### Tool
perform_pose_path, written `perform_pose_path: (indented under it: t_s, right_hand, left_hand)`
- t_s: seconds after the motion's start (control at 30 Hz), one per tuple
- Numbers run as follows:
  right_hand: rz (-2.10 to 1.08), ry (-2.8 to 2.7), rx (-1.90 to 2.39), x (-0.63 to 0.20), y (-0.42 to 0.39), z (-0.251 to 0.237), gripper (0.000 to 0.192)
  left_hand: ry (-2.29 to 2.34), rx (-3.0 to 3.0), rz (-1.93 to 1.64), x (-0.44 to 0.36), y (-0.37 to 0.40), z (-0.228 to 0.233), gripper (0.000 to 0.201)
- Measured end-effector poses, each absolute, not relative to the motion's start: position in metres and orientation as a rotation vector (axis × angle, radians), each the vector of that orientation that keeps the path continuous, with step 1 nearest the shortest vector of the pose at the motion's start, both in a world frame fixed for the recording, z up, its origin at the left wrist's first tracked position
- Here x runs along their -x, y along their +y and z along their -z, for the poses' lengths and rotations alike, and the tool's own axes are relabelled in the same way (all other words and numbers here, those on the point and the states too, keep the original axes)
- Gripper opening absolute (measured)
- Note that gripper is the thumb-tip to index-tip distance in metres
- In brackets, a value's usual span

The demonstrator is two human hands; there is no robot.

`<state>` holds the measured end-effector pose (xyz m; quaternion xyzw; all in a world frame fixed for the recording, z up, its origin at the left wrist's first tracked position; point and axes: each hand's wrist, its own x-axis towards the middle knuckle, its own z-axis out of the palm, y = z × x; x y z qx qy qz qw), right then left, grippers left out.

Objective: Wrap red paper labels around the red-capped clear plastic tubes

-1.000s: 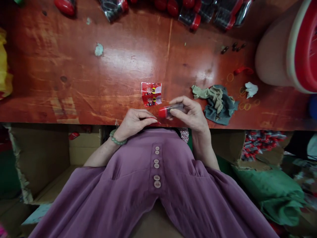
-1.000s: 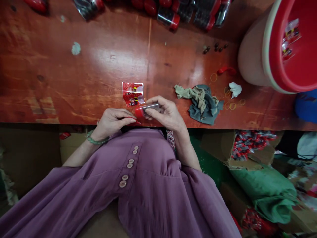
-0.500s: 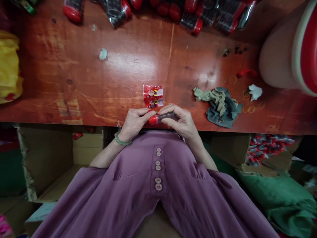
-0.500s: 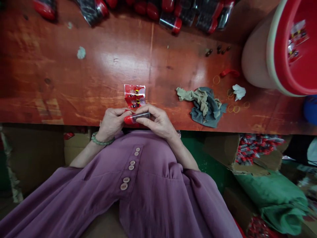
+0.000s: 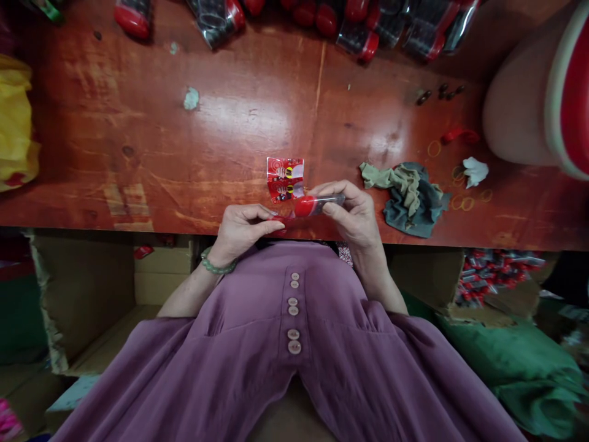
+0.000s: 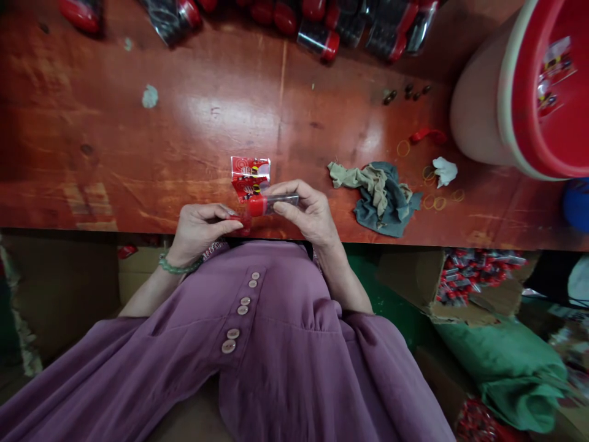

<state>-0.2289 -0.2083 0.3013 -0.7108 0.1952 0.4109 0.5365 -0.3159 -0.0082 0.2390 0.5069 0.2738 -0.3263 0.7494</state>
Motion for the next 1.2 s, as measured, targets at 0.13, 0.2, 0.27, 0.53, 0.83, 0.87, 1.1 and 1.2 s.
perform_pose_path:
  t_s: [0.13,0.2,0.27,0.53,0.83,0.87,1.1,1.2]
  right_hand:
    - [-0.913,0.395,1.732,0.221,-0.208,-0.307,0.022]
    - [-0.936,0.326,1.751,0.218,-0.204,-0.311,0.019]
    - [-0.982,0.252,1.777,0.217,-0.201,-0.314,0.016]
    - [-1.234,-0.253,1.98,0.208,-0.2,-0.323,0.009]
    - [-1.44,-0.248,1.992,0.214,-0.195,-0.322,0.009]
    - [-1.425,-0.17,1.963,0.216,-0.195,-0.32,0.009]
    - [-1.421,0.468,1.548,0.233,-0.195,-0.309,0.017]
    - [-1.414,0.46,1.474,0.239,-0.194,-0.306,0.019]
  left_hand:
    - [0.468,-1.263,0.525,0.314,-0.006,-0.241,0.02]
    - [0.394,-1.328,0.448,0.312,-0.005,-0.242,0.016]
    - [0.334,-1.374,0.401,0.311,-0.003,-0.243,0.014]
    - [0.309,-1.383,0.452,0.316,-0.002,-0.242,0.013]
    - [0.352,-1.167,0.705,0.321,-0.006,-0.244,0.015]
    - [0.356,-1.141,0.724,0.32,-0.005,-0.245,0.017]
    - [0.362,-0.932,0.952,0.311,0.0,-0.246,0.023]
    - [0.426,-0.763,1.055,0.313,0.001,-0.243,0.029]
